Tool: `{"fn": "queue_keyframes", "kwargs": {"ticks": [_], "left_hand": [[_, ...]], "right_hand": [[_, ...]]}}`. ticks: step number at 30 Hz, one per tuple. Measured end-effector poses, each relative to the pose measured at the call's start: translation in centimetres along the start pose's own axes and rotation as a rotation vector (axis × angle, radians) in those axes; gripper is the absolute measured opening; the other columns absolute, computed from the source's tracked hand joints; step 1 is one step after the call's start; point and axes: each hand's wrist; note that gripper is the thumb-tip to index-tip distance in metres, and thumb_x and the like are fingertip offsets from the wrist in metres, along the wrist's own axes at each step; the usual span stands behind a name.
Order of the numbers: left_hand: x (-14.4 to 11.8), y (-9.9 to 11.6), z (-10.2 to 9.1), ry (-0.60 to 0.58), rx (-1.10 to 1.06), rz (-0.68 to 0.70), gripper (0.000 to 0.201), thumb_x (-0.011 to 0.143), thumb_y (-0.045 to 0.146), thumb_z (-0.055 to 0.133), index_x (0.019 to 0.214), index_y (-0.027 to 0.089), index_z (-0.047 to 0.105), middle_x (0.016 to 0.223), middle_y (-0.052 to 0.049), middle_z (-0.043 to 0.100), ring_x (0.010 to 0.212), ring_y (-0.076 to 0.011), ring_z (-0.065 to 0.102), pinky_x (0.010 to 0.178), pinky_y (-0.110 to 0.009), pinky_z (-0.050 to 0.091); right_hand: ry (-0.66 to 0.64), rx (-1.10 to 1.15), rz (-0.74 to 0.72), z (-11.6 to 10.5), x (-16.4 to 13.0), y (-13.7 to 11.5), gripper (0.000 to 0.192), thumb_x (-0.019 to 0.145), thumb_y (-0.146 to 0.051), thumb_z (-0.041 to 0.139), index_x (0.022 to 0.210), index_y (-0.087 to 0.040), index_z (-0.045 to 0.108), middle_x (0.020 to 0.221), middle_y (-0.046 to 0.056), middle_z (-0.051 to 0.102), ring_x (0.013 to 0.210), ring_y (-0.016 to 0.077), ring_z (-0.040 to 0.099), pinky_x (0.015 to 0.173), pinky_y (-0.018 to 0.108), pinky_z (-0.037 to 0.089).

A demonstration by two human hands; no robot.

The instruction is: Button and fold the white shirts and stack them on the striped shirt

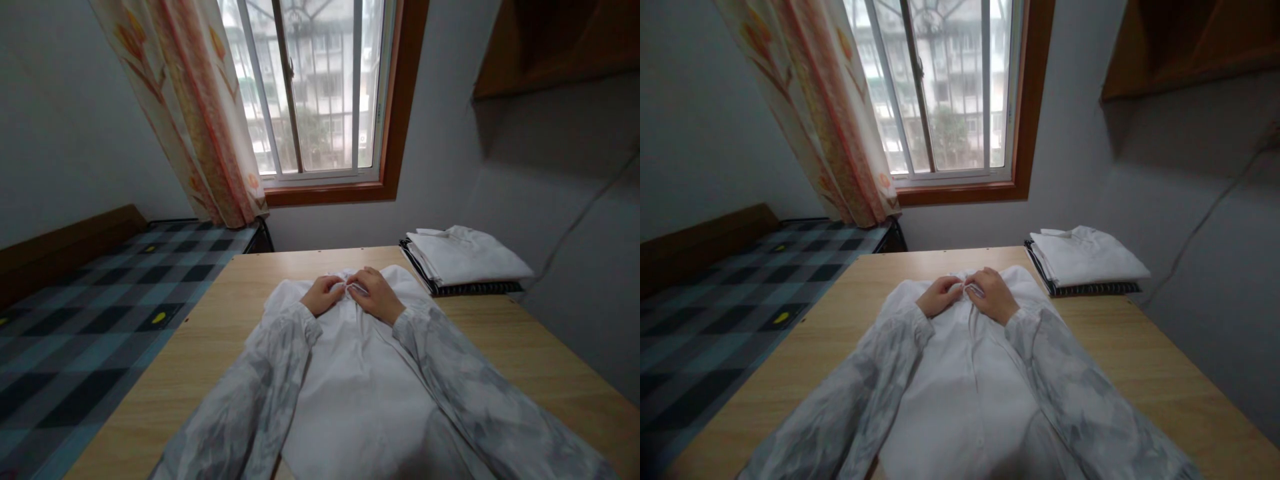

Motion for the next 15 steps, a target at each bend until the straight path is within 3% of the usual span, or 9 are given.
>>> {"fn": "queue_keyframes", "kwargs": {"ticks": [3, 8, 15], "left_hand": [[0.0, -0.4, -0.1, -0.014, -0.066, -0.033, 0.038, 0.096, 0.048, 0.063, 0.088, 0.014, 0.078, 0.078, -0.002, 0.071, 0.076, -0.0176, 0.061, 0.076, -0.029, 0.049], [-0.2, -0.2, 0.0, 0.020, -0.070, 0.009, 0.034, 0.086, 0.047, 0.078, 0.095, 0.014, 0.079, 0.087, -0.004, 0.076, 0.082, -0.0197, 0.066, 0.079, -0.030, 0.051], [-0.3, 1.1, 0.1, 0.096, -0.015, 0.085, 0.027, 0.091, 0.042, 0.077, 0.089, 0.015, 0.081, 0.085, -0.005, 0.077, 0.079, -0.0178, 0.067, 0.078, -0.029, 0.050]], "right_hand": [[0.009, -0.020, -0.006, 0.0, 0.0, 0.1, 0.008, 0.097, -0.024, 0.072, 0.105, -0.025, 0.073, 0.100, 0.007, 0.075, 0.102, 0.0282, 0.065, 0.104, 0.046, 0.047], [0.040, -0.007, 0.027, 0.0, 0.0, 0.2, 0.007, 0.095, -0.023, 0.075, 0.102, -0.025, 0.076, 0.098, 0.006, 0.079, 0.100, 0.0278, 0.068, 0.112, 0.049, 0.045], [0.041, 0.015, 0.054, 0.0, -0.3, 0.6, 0.009, 0.099, -0.028, 0.072, 0.101, -0.025, 0.080, 0.100, 0.006, 0.082, 0.101, 0.0279, 0.071, 0.114, 0.051, 0.043]]}}
Point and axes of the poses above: each hand's wrist, its own x-axis towards the middle knuckle, its own z-axis out of the palm, y = z × x
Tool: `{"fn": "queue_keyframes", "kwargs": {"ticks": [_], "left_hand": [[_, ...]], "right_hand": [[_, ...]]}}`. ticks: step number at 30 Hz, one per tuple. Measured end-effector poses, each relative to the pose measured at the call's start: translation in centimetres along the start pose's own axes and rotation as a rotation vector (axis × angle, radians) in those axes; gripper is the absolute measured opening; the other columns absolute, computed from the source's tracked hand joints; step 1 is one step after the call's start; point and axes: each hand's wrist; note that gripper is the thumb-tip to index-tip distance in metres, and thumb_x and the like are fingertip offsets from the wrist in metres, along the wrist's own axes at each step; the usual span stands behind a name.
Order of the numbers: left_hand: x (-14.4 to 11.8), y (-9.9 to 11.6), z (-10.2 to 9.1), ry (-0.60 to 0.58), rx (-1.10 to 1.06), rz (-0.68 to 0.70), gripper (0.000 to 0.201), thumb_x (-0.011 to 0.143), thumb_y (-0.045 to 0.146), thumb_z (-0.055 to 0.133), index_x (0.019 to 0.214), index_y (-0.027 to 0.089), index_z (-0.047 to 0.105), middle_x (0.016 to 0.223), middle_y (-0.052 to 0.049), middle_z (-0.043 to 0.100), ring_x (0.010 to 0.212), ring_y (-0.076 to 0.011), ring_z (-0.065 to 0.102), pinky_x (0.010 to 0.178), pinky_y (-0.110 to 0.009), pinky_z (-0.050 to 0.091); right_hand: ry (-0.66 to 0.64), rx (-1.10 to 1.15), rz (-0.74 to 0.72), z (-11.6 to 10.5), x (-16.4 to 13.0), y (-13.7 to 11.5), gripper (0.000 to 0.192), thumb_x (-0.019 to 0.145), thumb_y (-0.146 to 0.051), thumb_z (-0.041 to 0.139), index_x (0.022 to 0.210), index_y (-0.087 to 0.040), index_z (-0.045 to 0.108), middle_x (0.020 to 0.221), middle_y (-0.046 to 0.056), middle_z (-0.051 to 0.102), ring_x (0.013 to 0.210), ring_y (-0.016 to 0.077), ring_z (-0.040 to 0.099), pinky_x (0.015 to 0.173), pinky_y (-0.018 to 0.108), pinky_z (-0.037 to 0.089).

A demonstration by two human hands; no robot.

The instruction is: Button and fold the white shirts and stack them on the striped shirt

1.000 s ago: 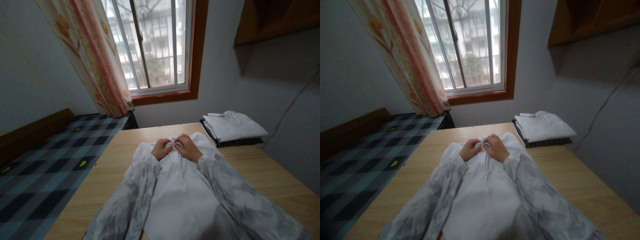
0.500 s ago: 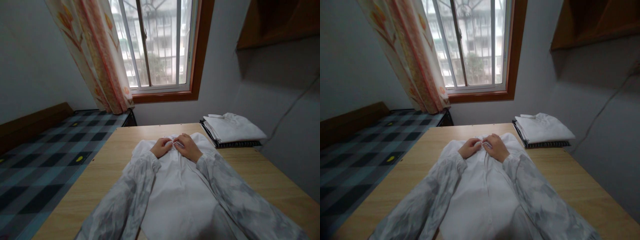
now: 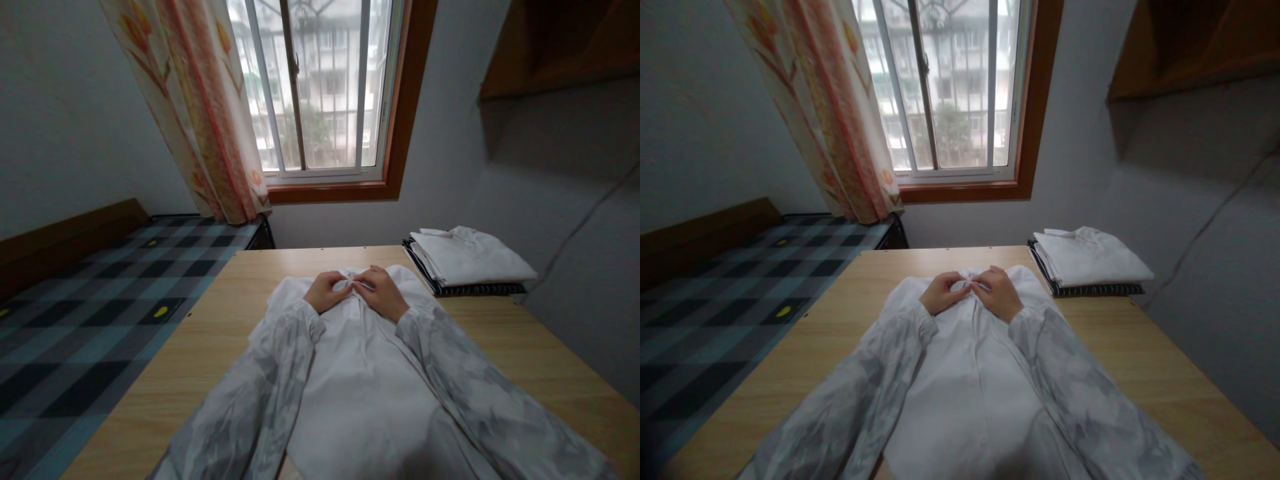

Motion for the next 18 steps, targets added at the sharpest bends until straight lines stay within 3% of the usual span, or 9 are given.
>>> {"fn": "queue_keyframes", "kwargs": {"ticks": [13, 18], "left_hand": [[-0.09, -0.25, 0.14, 0.029, -0.027, 0.005, 0.019, 0.089, 0.035, 0.077, 0.090, 0.016, 0.080, 0.085, -0.005, 0.076, 0.080, -0.0173, 0.067, 0.078, -0.029, 0.051], [0.00, -0.22, 0.21, 0.013, 0.010, 0.034, 0.016, 0.088, 0.031, 0.076, 0.087, 0.016, 0.081, 0.084, -0.005, 0.077, 0.077, -0.0166, 0.067, 0.077, -0.029, 0.050]], "right_hand": [[-0.050, 0.065, 0.011, -0.18, -0.03, 0.35, 0.014, 0.103, -0.031, 0.067, 0.102, -0.026, 0.080, 0.101, 0.007, 0.082, 0.099, 0.0273, 0.070, 0.110, 0.049, 0.043], [-0.035, 0.072, 0.033, -0.06, 0.00, 0.44, 0.013, 0.102, -0.027, 0.067, 0.098, -0.025, 0.079, 0.097, 0.007, 0.081, 0.096, 0.0267, 0.068, 0.100, 0.045, 0.047]]}}
Point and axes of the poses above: each hand's wrist, its own x-axis towards the middle knuckle, its own z-axis out of the palm, y = z × x
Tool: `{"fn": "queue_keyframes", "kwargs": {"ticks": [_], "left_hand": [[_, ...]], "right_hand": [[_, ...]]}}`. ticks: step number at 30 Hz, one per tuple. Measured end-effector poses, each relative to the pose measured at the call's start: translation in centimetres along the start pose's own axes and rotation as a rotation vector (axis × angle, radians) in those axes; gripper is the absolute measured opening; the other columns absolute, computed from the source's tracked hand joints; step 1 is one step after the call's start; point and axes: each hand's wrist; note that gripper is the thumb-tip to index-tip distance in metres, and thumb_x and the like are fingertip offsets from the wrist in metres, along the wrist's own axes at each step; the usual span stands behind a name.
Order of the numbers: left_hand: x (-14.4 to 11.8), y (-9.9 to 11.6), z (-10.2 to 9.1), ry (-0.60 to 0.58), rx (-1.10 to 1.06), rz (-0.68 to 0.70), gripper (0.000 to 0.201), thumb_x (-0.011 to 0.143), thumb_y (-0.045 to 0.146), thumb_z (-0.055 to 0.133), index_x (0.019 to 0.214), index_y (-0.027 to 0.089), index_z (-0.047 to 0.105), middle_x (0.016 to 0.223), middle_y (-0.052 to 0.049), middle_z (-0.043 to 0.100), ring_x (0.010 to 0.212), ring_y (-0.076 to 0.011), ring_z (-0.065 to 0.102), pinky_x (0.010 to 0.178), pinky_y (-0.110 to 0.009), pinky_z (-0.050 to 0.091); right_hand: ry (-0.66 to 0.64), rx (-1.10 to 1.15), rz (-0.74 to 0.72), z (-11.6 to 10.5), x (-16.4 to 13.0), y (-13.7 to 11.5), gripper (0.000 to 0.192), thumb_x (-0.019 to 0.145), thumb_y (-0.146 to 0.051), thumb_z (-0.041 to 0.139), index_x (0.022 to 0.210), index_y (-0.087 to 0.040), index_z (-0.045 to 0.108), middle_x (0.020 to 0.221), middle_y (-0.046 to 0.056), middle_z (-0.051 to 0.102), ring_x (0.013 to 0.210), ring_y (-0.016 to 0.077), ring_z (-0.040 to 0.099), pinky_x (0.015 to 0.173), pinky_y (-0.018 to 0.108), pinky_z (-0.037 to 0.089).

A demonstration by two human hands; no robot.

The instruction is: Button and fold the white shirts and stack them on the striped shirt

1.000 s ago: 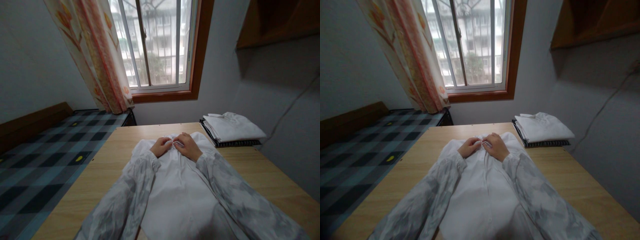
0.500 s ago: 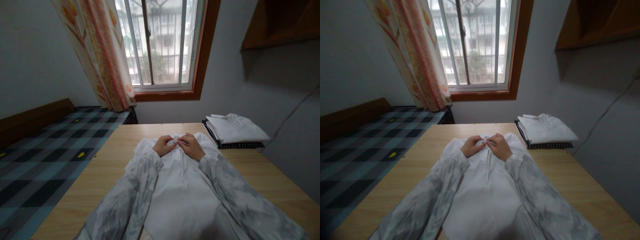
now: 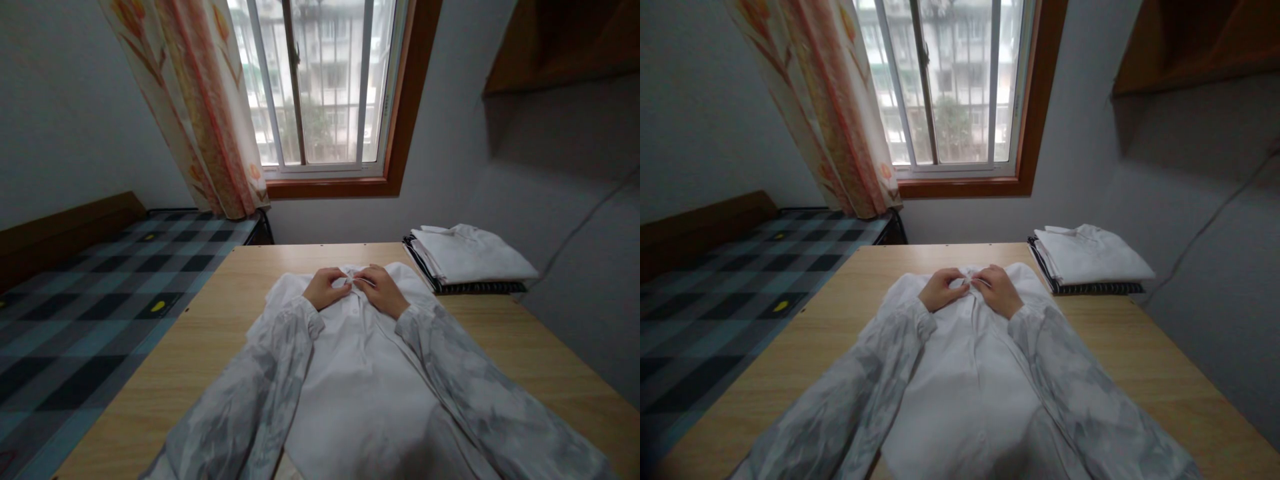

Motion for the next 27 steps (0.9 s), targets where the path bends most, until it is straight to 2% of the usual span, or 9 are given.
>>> {"fn": "queue_keyframes", "kwargs": {"ticks": [6, 13, 18, 22, 27], "left_hand": [[0.0, -0.2, 0.0, 0.005, 0.019, -0.025, 0.018, 0.087, 0.033, 0.077, 0.086, 0.016, 0.081, 0.082, -0.004, 0.076, 0.076, -0.0160, 0.065, 0.076, -0.028, 0.049], [-0.2, -0.6, -0.2, 0.028, -0.082, -0.154, 0.033, 0.086, 0.047, 0.081, 0.092, 0.015, 0.082, 0.086, -0.004, 0.078, 0.081, -0.0185, 0.067, 0.079, -0.030, 0.051], [0.0, 0.0, -0.3, 0.027, -0.079, -0.171, 0.044, 0.084, 0.060, 0.083, 0.087, 0.016, 0.082, 0.084, -0.004, 0.079, 0.081, -0.0196, 0.069, 0.079, -0.031, 0.053], [0.0, 0.2, -0.2, 0.047, -0.006, -0.127, 0.046, 0.086, 0.062, 0.081, 0.086, 0.016, 0.082, 0.083, -0.005, 0.079, 0.078, -0.0184, 0.067, 0.076, -0.030, 0.051], [0.1, 0.4, -0.3, 0.073, 0.182, -0.028, 0.042, 0.091, 0.060, 0.077, 0.082, 0.019, 0.082, 0.073, -0.004, 0.073, 0.069, -0.0160, 0.061, 0.074, -0.030, 0.047]], "right_hand": [[-0.002, -0.033, 0.006, -0.1, 0.1, -0.5, 0.014, 0.102, -0.025, 0.066, 0.097, -0.023, 0.078, 0.095, 0.008, 0.079, 0.094, 0.0262, 0.067, 0.092, 0.041, 0.049], [-0.016, -0.172, -0.053, -0.2, 0.0, -1.2, 0.013, 0.099, -0.029, 0.072, 0.107, -0.023, 0.080, 0.103, 0.009, 0.081, 0.101, 0.0280, 0.068, 0.109, 0.048, 0.043], [-0.017, -0.130, -0.026, 0.0, 0.1, -1.1, 0.013, 0.100, -0.031, 0.071, 0.104, -0.025, 0.081, 0.102, 0.009, 0.082, 0.100, 0.0270, 0.070, 0.111, 0.049, 0.043], [-0.005, -0.083, -0.020, 0.1, 0.2, -1.0, 0.012, 0.100, -0.031, 0.071, 0.100, -0.025, 0.081, 0.098, 0.007, 0.082, 0.094, 0.0254, 0.071, 0.108, 0.047, 0.044], [0.019, -0.036, 0.015, 0.3, 0.2, -0.5, 0.015, 0.100, -0.036, 0.073, 0.098, -0.025, 0.082, 0.096, 0.007, 0.083, 0.092, 0.0259, 0.070, 0.098, 0.044, 0.048]]}}
Point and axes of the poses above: each hand's wrist, its own x-axis towards the middle knuckle, its own z-axis out of the palm, y = z × x
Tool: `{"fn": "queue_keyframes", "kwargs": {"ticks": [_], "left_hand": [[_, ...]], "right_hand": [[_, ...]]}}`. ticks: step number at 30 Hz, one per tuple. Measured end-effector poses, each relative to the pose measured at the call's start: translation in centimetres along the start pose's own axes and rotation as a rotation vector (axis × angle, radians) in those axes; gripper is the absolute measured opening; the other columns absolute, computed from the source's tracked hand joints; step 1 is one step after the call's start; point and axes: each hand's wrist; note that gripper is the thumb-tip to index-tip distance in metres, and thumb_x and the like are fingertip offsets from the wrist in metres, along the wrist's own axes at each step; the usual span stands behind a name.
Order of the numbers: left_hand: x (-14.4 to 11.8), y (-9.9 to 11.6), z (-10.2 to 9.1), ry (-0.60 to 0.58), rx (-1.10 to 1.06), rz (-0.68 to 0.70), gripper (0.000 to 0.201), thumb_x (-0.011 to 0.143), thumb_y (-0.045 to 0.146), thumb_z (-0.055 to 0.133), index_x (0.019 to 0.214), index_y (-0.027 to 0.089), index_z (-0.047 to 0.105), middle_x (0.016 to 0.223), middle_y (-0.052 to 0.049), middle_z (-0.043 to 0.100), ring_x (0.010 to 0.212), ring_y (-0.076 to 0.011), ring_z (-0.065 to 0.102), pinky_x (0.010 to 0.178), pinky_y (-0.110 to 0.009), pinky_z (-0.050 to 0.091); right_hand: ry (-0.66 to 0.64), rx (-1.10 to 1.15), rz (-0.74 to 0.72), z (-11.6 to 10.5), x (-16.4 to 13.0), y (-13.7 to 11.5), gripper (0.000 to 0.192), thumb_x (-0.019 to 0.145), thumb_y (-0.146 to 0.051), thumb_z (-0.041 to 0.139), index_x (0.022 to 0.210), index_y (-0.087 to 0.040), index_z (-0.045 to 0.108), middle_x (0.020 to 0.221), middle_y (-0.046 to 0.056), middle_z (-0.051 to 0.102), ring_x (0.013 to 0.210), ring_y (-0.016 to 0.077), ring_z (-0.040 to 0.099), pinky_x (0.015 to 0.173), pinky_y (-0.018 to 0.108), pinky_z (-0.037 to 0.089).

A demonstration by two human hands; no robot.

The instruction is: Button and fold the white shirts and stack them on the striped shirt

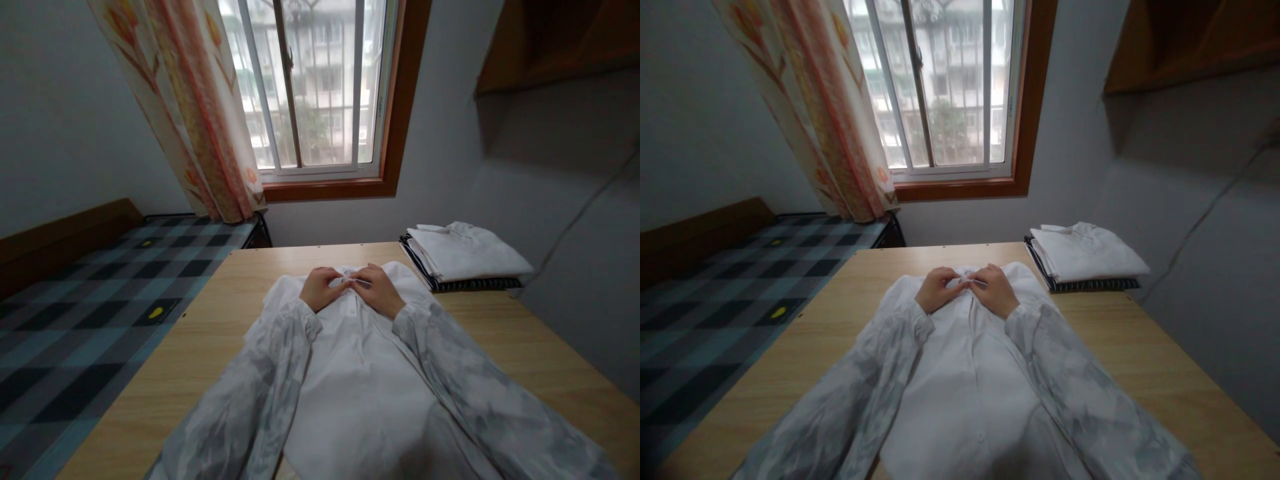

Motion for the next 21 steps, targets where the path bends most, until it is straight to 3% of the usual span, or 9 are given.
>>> {"fn": "queue_keyframes", "kwargs": {"ticks": [7, 14, 21], "left_hand": [[-0.02, 0.60, -0.26, 0.012, 0.041, 0.051, 0.040, 0.096, 0.057, 0.071, 0.085, 0.021, 0.082, 0.076, -0.005, 0.071, 0.071, -0.0173, 0.062, 0.082, -0.033, 0.048], [0.09, 0.20, -0.06, -0.013, -0.022, 0.044, 0.036, 0.099, 0.052, 0.068, 0.090, 0.018, 0.078, 0.077, -0.003, 0.068, 0.068, -0.0156, 0.055, 0.075, -0.031, 0.045], [0.13, 0.07, -0.18, -0.048, -0.202, -0.020, 0.029, 0.097, 0.045, 0.070, 0.092, 0.017, 0.076, 0.089, -0.005, 0.074, 0.086, -0.0189, 0.065, 0.084, -0.031, 0.049]], "right_hand": [[0.020, 0.029, 0.034, 0.01, -0.05, 0.17, 0.020, 0.101, -0.043, 0.073, 0.097, -0.026, 0.083, 0.094, 0.007, 0.083, 0.090, 0.0261, 0.068, 0.090, 0.042, 0.049], [0.031, 0.112, 0.069, -0.18, -0.07, 0.14, 0.018, 0.099, -0.041, 0.075, 0.094, -0.026, 0.083, 0.092, 0.007, 0.081, 0.090, 0.0259, 0.069, 0.087, 0.041, 0.052], [0.047, 0.208, 0.128, -0.21, -0.16, 0.41, 0.018, 0.095, -0.044, 0.079, 0.096, -0.026, 0.084, 0.093, 0.006, 0.080, 0.093, 0.0258, 0.071, 0.088, 0.040, 0.054]]}}
Point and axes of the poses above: each hand's wrist, its own x-axis towards the middle knuckle, its own z-axis out of the palm, y = z × x
